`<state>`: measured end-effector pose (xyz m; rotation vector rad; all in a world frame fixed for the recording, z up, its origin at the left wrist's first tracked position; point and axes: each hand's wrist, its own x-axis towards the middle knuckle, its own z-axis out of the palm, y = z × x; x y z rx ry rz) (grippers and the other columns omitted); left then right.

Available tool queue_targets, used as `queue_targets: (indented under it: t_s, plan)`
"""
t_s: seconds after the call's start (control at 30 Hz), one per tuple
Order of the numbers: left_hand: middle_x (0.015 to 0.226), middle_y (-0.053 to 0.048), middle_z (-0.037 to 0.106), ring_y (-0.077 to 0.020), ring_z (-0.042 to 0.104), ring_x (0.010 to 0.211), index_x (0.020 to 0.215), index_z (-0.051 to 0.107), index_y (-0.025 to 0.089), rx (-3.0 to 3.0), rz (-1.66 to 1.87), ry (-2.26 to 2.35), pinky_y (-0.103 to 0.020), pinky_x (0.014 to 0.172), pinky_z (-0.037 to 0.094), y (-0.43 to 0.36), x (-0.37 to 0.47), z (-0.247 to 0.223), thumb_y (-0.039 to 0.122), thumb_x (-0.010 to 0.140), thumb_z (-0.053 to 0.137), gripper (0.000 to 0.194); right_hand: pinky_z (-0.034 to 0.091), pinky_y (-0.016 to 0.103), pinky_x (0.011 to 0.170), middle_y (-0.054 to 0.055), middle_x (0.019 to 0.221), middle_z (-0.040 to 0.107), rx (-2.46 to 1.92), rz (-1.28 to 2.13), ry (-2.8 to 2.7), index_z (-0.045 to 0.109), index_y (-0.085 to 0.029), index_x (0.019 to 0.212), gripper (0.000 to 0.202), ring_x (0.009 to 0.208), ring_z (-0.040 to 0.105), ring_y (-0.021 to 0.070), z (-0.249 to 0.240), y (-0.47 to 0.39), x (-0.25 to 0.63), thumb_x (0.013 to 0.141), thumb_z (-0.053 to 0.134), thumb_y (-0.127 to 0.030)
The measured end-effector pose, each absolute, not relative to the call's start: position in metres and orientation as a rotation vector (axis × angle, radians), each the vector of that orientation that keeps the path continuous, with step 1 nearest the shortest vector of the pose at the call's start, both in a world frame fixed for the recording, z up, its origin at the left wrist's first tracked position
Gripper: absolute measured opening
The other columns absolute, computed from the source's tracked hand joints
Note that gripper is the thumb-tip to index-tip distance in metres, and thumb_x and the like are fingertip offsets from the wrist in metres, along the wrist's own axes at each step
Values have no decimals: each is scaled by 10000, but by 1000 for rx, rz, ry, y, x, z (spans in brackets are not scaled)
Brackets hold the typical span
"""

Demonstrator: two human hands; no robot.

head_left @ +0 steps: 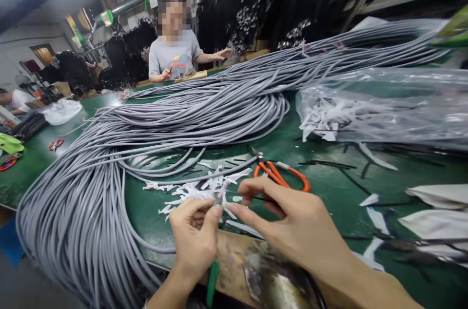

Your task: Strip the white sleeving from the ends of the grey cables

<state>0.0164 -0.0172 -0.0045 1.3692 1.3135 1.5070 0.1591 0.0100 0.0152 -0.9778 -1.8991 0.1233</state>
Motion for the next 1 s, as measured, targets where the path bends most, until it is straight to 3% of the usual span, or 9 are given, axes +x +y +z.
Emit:
queue_targets:
  t_s: [0.1, 0.37, 0.67, 0.87, 1.0]
  plan:
    - [592, -12, 522, -82, 425, 433, 739, 695, 115, 1336, 1510, 1269, -192, 376, 328, -16, 15, -8, 316, 783, 611, 222, 432, 263, 544, 14, 629, 641, -955, -112, -1964, 545, -194, 763, 188, 563, 607, 151, 17, 12, 161, 912, 457, -267]
    - [591, -7, 473, -73, 332, 436, 909, 738, 136, 1416, 1452, 1170, -192, 351, 257, -17, 11, -11, 349, 816, 591, 275, 394, 292, 545, 25, 591, 660, -879, -257, -2016, 592, -190, 700, 212, 552, 573, 165, 22, 14, 162, 878, 479, -183]
    - [585, 20, 443, -4, 283, 363, 779, 749, 115, 1131, 1379, 1025, -157, 312, 216, -9, 10, 2, 466, 687, 705, 366, 421, 256, 486, -4, 545, 606, -771, 203, -2020, 571, -198, 666, 195, 492, 521, 129, 27, 9, 159, 845, 502, -168]
    - [550, 18, 467, 1, 268, 345, 741, 729, 99, 1092, 1368, 1033, -155, 309, 206, -10, 12, 2, 495, 655, 716, 406, 370, 227, 359, -20, 472, 565, -998, 286, -1894, 630, -186, 716, 210, 376, 483, 113, 21, 15, 159, 822, 560, -353]
    - [519, 28, 446, -16, 266, 349, 708, 714, 101, 1115, 1328, 1083, -166, 318, 212, -12, 14, -1, 489, 679, 690, 390, 380, 194, 358, -9, 483, 620, -916, 389, -1924, 634, -176, 650, 227, 356, 495, 92, 21, 14, 157, 834, 503, -206]
